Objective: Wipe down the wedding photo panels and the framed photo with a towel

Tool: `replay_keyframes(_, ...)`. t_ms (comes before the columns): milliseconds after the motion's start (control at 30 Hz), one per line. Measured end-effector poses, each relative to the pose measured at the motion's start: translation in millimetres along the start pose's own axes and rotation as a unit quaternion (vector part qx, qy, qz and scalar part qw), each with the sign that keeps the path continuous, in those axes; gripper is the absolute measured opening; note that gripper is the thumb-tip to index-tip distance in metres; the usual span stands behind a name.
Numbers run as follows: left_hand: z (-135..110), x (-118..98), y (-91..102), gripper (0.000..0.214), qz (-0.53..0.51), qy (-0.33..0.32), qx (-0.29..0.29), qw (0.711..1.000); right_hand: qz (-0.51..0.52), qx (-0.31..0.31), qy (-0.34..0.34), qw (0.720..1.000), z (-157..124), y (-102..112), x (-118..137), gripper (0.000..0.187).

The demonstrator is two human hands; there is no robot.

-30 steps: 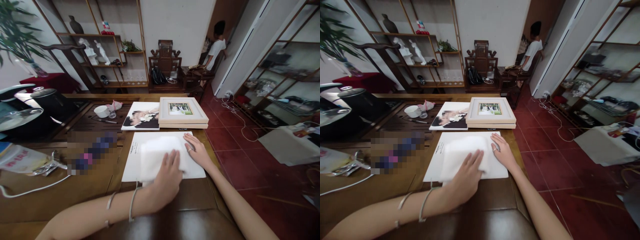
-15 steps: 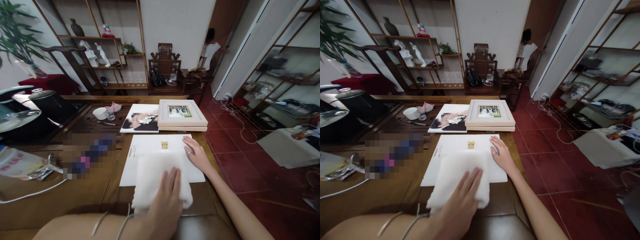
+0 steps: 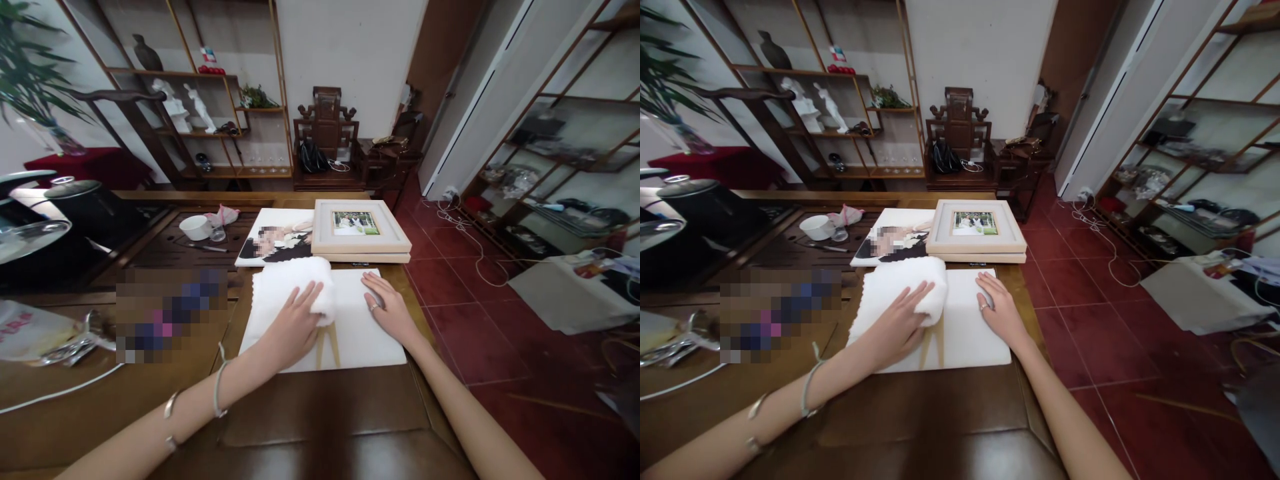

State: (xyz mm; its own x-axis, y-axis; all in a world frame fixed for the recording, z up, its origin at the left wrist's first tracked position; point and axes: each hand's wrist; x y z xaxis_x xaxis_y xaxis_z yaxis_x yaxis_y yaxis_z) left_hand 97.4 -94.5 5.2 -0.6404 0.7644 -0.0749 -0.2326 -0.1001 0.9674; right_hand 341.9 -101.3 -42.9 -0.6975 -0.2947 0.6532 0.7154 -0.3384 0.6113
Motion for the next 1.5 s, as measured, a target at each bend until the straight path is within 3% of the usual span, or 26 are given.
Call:
replay_keyframes(167, -53, -33, 14.2, 0.015, 0.0, -0.047, 0.062, 0.997, 0.0, 0.002, -0.008, 1.0, 0, 1, 2, 0.037)
replay_keyframes(267, -68, -47, 27.1, 0.018, -0.027, -0.07, 0.093, 0.993, -0.002, 0.001, -0.005, 1.0, 1, 1, 2, 0.037)
replay_keyframes(400, -50, -32, 31.6, 0.019, -0.051, -0.038, 0.095, 0.993, -0.001, -0.001, 0.001, 1.0, 0, 0, 0, 0.037)
replay_keyframes(533, -18, -2, 18.1, 0.025, -0.047, -0.002, 0.063, 0.997, -0.002, 0.0, -0.004, 1.0, 0, 0, 0, 0.036)
replay_keyframes(633, -8, 7, 14.1, 0.025, -0.021, 0.009, 0.065, 0.998, -0.002, 0.001, -0.007, 1.0, 1, 1, 1, 0.036)
replay_keyframes(733, -18, -3, 21.5, 0.023, 0.016, 0.014, 0.107, 0.994, -0.001, 0.001, -0.009, 1.0, 1, 1, 2, 0.036)
replay_keyframes(833, -45, -23, 30.4, 0.02, 0.032, -0.023, 0.147, 0.988, -0.002, 0.002, -0.009, 1.0, 1, 1, 3, 0.036)
replay_keyframes(933, -68, -38, 34.0, 0.022, 0.015, -0.049, 0.152, 0.987, -0.007, 0.005, -0.008, 1.0, 1, 1, 3, 0.036)
replay_keyframes(1000, -69, -39, 34.9, 0.02, 0.014, -0.038, 0.14, 0.989, -0.008, 0.005, -0.007, 1.0, 1, 0, 2, 0.036)
replay_keyframes(1167, -28, -3, 26.2, 0.022, 0.028, 0.037, 0.085, 0.995, -0.005, -0.001, -0.002, 1.0, 1, -1, -1, 0.036)
replay_keyframes(1333, -1, 50, -2.1, 0.021, 0.003, 0.012, -0.016, 1.0, -0.007, 0.002, 0.002, 1.0, 1, 0, -2, 0.035)
replay_keyframes(1400, -1, 57, -6.5, 0.023, -0.01, 0.006, -0.027, 1.0, -0.009, 0.004, 0.003, 1.0, 1, 0, -2, 0.035)
replay_keyframes(1500, -14, 45, 1.7, 0.023, -0.023, 0.028, 0.02, 0.999, -0.011, 0.005, 0.001, 1.0, 1, 0, -1, 0.036)
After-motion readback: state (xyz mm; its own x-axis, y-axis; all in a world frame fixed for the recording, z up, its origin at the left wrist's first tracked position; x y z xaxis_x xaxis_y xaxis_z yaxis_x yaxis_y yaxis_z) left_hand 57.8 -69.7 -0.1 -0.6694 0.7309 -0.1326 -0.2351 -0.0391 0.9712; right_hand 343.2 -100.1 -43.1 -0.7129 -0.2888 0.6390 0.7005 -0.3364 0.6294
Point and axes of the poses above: each hand's wrist, its own z-axis towards the middle knuckle, its own y-axis out of the back of the hand, x = y × z, and after that the axes turned 7 degrees about -x, right-handed
